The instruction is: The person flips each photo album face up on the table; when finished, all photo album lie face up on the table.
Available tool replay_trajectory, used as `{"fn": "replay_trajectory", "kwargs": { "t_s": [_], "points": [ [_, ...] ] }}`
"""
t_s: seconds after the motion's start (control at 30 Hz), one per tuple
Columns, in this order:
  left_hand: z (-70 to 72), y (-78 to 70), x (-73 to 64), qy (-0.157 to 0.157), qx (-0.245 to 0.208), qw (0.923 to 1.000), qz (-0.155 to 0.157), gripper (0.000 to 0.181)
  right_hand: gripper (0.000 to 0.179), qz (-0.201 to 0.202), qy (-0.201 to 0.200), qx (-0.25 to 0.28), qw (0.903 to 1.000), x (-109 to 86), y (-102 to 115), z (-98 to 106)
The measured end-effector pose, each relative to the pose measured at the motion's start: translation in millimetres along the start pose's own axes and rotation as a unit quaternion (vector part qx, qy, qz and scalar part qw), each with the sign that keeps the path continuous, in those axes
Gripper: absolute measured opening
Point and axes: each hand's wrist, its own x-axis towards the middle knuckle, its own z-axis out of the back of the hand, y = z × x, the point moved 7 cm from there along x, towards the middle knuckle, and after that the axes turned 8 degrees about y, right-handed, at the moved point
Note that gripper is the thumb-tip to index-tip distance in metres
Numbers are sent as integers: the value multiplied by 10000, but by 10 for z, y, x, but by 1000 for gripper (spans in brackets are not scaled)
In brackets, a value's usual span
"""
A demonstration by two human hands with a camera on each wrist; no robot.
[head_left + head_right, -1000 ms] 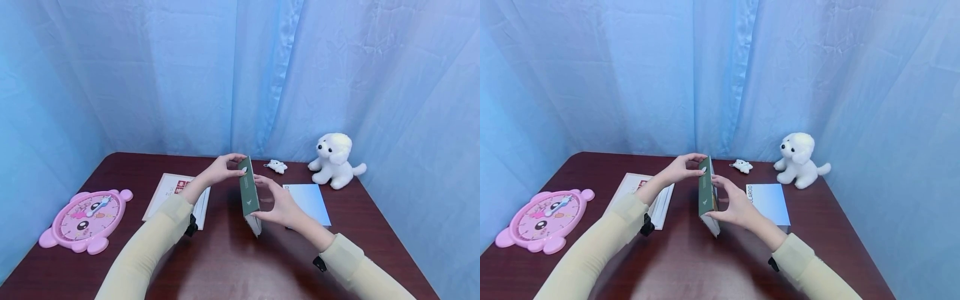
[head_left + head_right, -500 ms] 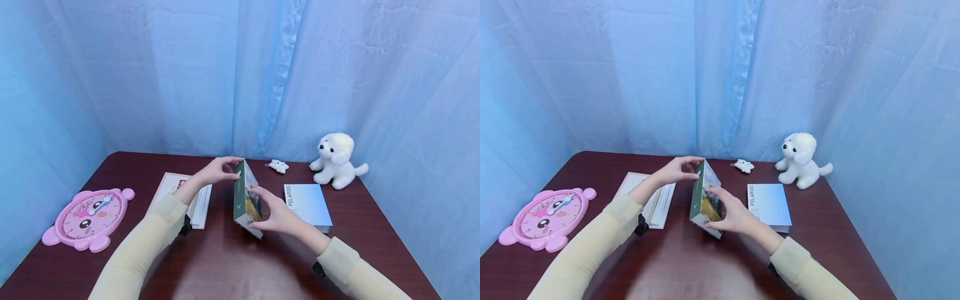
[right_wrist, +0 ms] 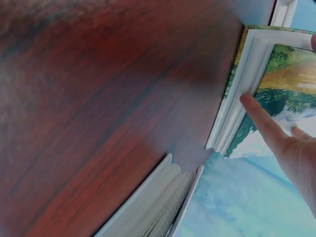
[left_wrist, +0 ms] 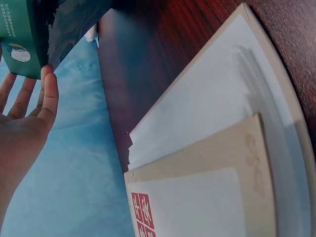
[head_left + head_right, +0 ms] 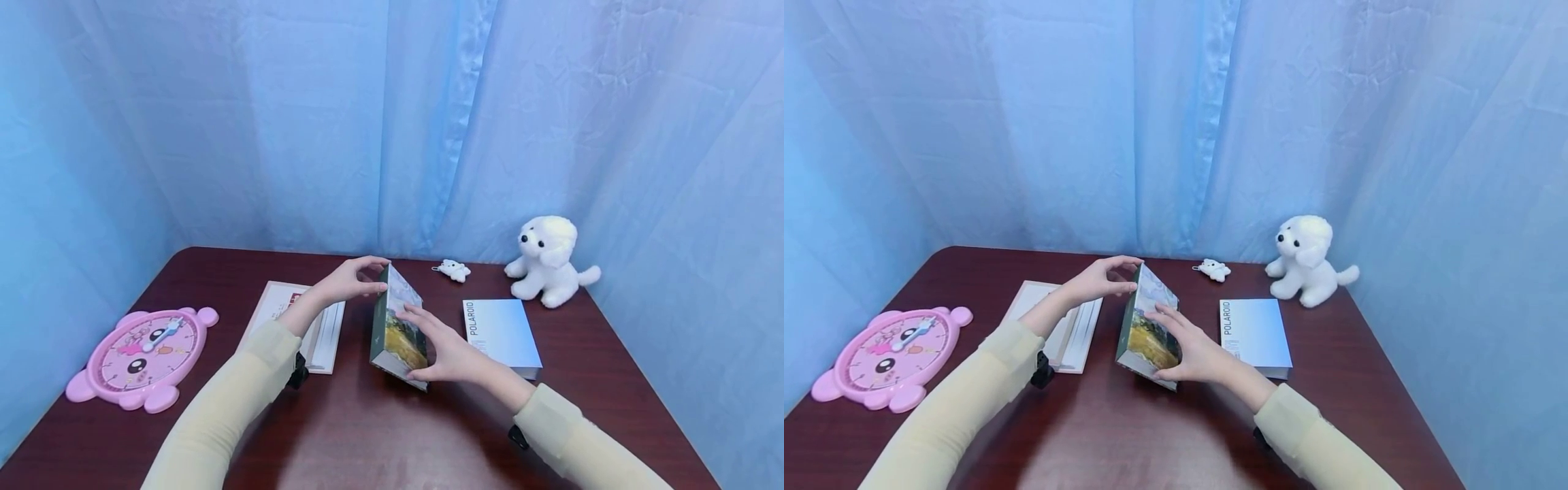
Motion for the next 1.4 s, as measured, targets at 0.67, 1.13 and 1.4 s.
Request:
{"fn": "replay_trajectory", "kwargs": {
  "t_s": [0.67, 1.13, 1.4],
  "points": [
    [-136, 337, -84, 342, 121, 9984, 426, 59, 68, -445, 630, -597, 9952, 21, -123, -106],
    [-75, 542, -131, 288, 624, 9954, 669, 61, 66, -644, 699, -995, 9905, 125, -248, -166],
    [-13, 620, -161, 374, 938, 9923, 721, 61, 64, -736, 852, -1112, 9874, 198, -269, -223]
  ]
}}
